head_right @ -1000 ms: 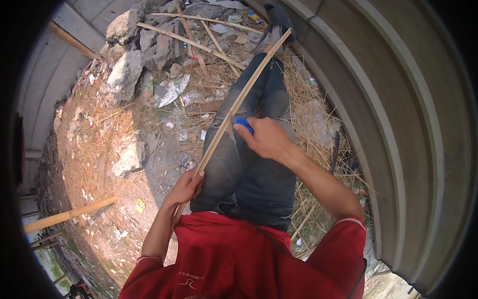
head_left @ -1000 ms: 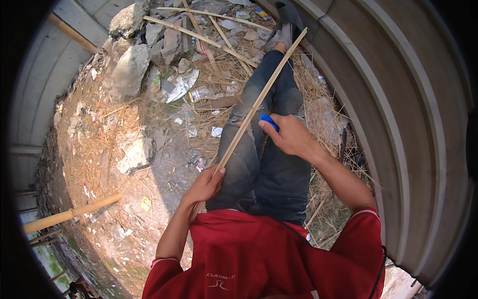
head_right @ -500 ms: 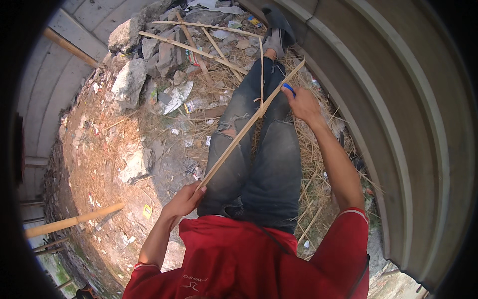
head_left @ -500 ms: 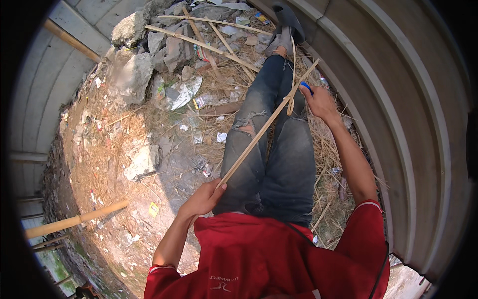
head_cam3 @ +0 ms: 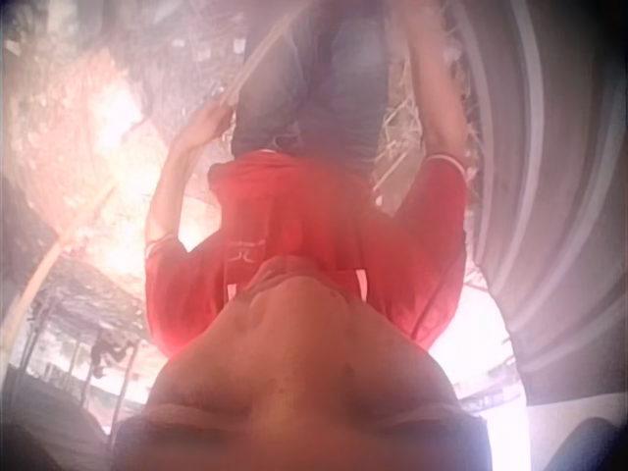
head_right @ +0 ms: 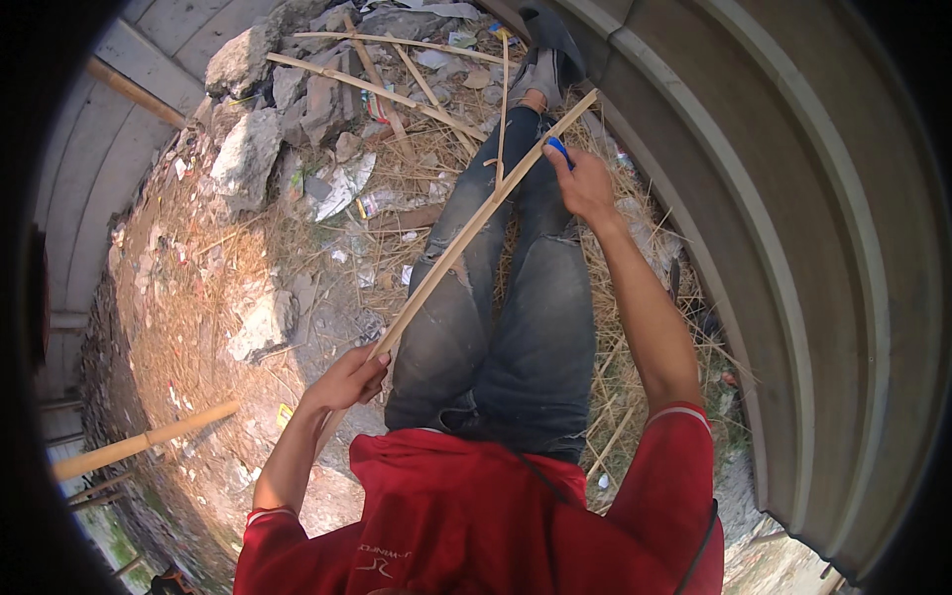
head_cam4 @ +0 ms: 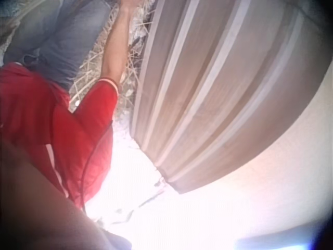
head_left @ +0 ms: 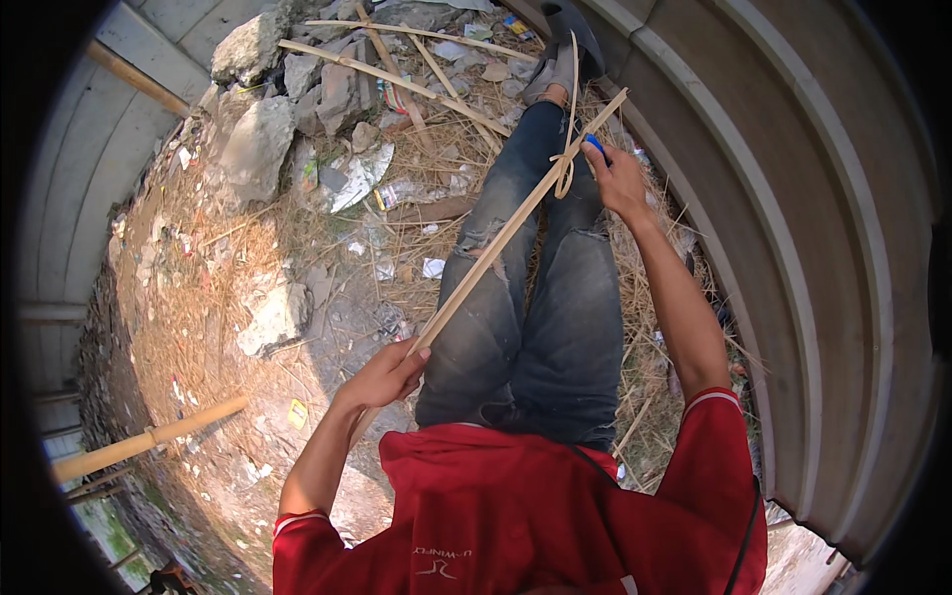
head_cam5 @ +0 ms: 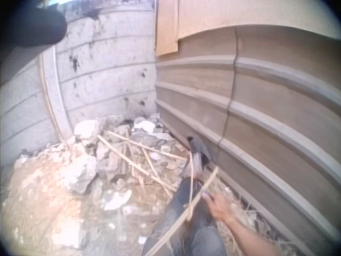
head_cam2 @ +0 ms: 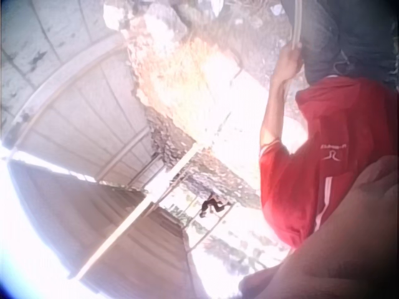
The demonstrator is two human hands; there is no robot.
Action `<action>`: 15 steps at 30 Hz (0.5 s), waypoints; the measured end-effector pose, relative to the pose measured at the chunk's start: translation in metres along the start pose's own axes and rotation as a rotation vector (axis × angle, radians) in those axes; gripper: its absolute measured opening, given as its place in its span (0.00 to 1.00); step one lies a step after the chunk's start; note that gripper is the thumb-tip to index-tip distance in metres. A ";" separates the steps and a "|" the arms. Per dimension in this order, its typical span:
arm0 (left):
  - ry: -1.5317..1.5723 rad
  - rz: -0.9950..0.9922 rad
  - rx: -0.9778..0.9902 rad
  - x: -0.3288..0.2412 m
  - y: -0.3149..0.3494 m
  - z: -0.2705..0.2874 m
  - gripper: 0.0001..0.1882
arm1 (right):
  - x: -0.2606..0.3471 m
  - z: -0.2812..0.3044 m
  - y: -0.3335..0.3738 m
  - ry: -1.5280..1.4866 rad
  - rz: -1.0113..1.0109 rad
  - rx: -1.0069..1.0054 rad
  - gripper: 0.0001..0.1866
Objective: The person sits on the ground and uses a knife to scrape and split thin bamboo strips. They repeatedly hold the strips against their legs to shave the surface and then use the knife to split the strips lengthwise into thinner pieces.
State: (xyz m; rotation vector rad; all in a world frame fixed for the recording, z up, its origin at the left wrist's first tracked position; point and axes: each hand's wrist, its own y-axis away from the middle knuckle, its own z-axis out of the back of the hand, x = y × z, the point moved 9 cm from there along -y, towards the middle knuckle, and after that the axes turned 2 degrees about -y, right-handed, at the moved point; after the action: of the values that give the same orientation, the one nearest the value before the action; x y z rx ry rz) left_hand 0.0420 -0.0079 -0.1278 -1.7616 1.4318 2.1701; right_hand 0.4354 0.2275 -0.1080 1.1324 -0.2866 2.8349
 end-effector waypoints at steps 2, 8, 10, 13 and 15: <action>0.109 0.020 0.049 0.018 -0.001 0.003 0.17 | -0.011 -0.024 -0.001 -0.428 -0.153 0.164 0.31; 0.183 0.005 0.075 0.036 -0.006 0.003 0.16 | 0.016 -0.041 0.009 -0.868 -0.186 0.286 0.26; 0.131 -0.010 0.059 0.035 -0.007 0.005 0.16 | 0.033 -0.008 0.008 -0.281 0.163 0.078 0.25; 0.080 -0.025 0.024 0.033 -0.005 0.006 0.16 | 0.056 0.021 0.017 -0.255 0.178 -0.103 0.21; 0.055 -0.051 0.027 0.026 -0.007 0.005 0.16 | 0.068 0.045 0.022 -0.196 0.278 -0.280 0.20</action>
State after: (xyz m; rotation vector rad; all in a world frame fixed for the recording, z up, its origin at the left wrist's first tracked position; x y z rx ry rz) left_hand 0.0324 -0.0140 -0.1529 -1.8411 1.4043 2.0839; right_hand 0.4130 0.1974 -0.0324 1.4004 -0.8880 2.7812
